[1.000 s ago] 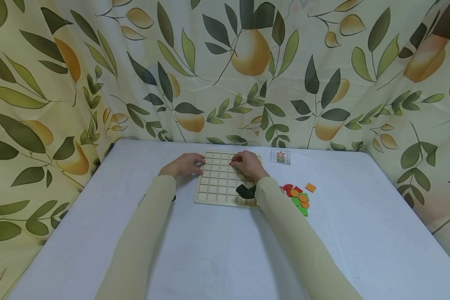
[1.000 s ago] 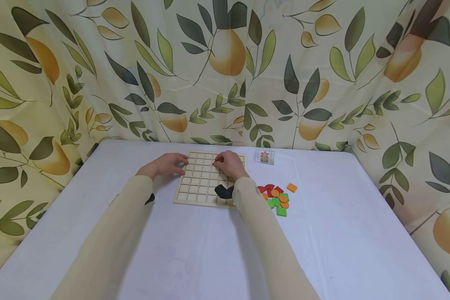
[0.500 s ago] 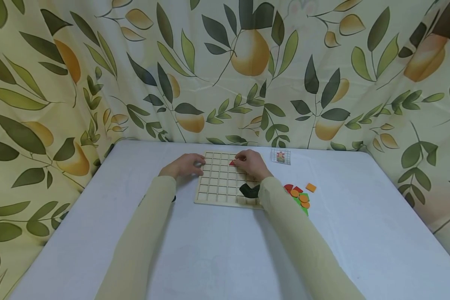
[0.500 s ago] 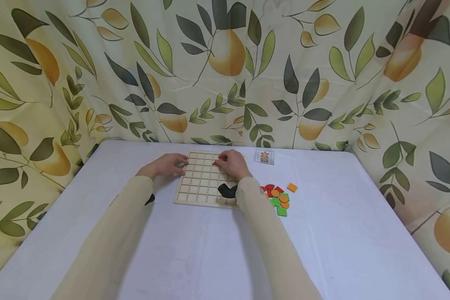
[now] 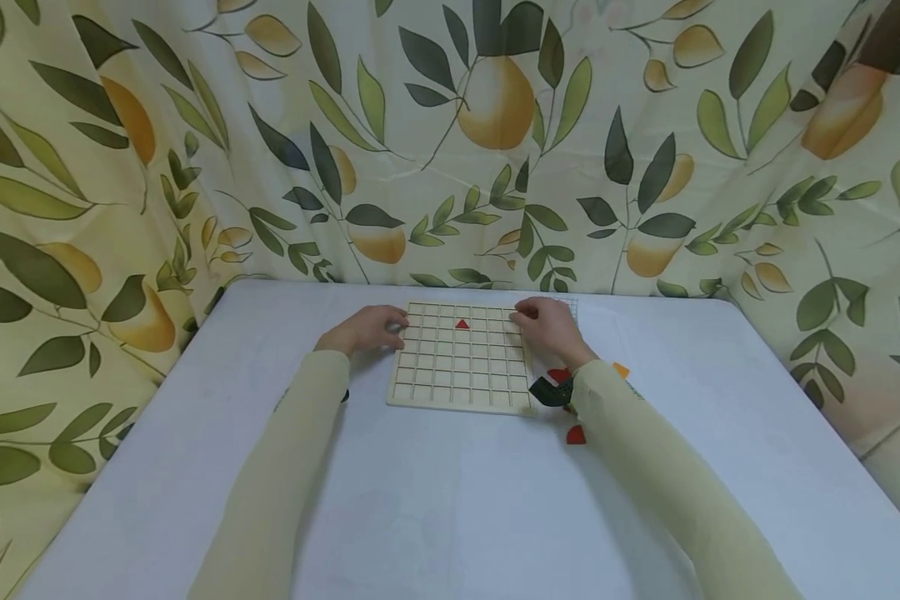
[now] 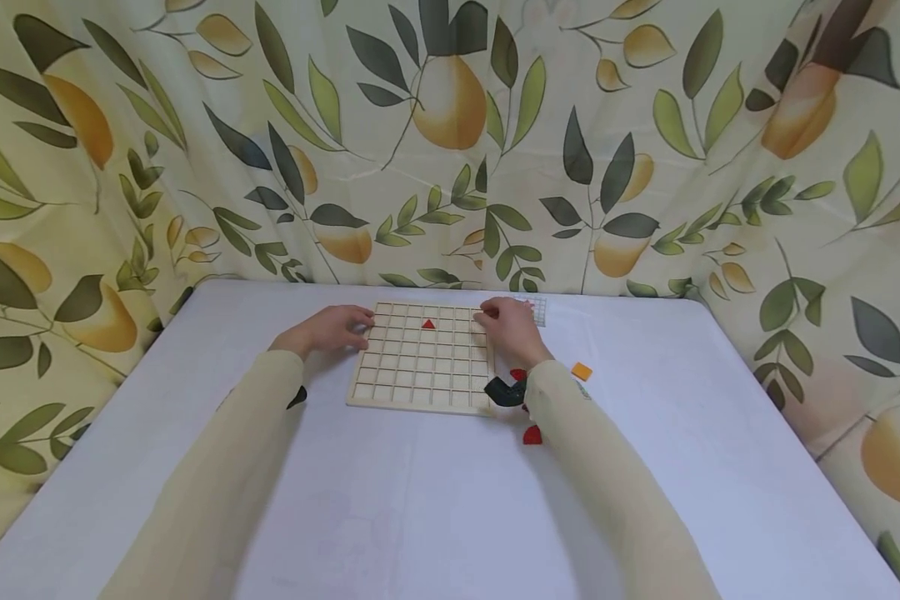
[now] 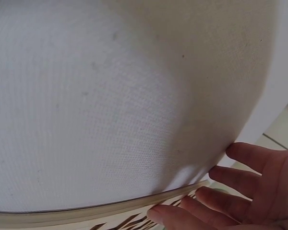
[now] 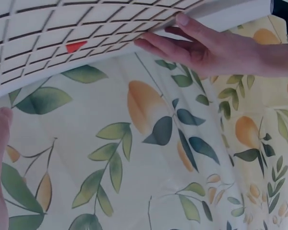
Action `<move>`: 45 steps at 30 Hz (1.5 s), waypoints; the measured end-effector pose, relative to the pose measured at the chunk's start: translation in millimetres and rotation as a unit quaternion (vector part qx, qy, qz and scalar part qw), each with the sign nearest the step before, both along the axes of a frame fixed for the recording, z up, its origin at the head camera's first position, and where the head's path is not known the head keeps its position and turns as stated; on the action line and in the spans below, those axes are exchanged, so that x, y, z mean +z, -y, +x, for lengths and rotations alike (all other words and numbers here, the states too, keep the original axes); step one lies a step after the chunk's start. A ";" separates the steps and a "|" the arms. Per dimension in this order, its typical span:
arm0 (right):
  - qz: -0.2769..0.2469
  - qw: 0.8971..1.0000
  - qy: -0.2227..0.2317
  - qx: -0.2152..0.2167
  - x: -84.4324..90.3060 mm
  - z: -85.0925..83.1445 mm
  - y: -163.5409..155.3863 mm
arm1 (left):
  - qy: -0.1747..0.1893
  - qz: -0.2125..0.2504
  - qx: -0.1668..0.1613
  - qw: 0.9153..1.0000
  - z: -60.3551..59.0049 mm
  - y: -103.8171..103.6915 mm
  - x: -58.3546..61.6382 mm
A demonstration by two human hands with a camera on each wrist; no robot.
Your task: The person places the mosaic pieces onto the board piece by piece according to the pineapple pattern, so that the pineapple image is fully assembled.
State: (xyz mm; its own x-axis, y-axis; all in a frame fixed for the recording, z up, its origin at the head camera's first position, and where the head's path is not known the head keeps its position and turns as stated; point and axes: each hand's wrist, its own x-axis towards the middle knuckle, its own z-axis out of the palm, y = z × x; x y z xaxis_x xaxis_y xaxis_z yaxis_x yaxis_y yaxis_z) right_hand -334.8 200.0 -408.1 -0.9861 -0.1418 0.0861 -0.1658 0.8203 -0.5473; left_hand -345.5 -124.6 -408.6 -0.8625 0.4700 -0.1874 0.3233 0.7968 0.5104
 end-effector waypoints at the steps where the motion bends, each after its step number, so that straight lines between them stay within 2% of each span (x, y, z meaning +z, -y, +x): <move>1: 0.003 1.000 -0.001 -0.007 0.4 3.0 -4.7 | 0.000 0.001 0.000 1.000 -0.3 0.3 -0.4; 8: -0.003 1.000 0.004 -0.024 -0.1 21.9 -43.3 | 0.001 0.001 0.001 1.000 -0.3 0.1 -1.8; 13: -0.010 0.999 0.023 -0.033 2.9 35.2 -66.3 | 0.003 0.004 0.008 1.000 1.0 -0.4 0.2; 23: 0.021 0.998 0.059 -0.023 7.9 62.8 -99.9 | 0.001 0.007 0.002 1.000 1.9 1.4 0.7; 27: 0.019 0.997 0.066 -0.033 9.3 71.1 -116.7 | 0.002 0.011 0.001 1.000 2.2 1.8 1.0; 36: 0.076 0.994 0.074 -0.029 3.3 77.6 -151.7 | 0.004 0.005 0.004 1.000 3.2 1.4 2.5; 41: 0.095 0.991 0.094 -0.025 -3.3 79.3 -157.2 | 0.001 0.003 0.000 1.000 2.0 1.3 1.0; 45: 0.096 0.991 0.089 -0.015 -6.7 78.4 -156.6 | 0.000 0.006 0.000 1.000 0.5 2.1 -0.7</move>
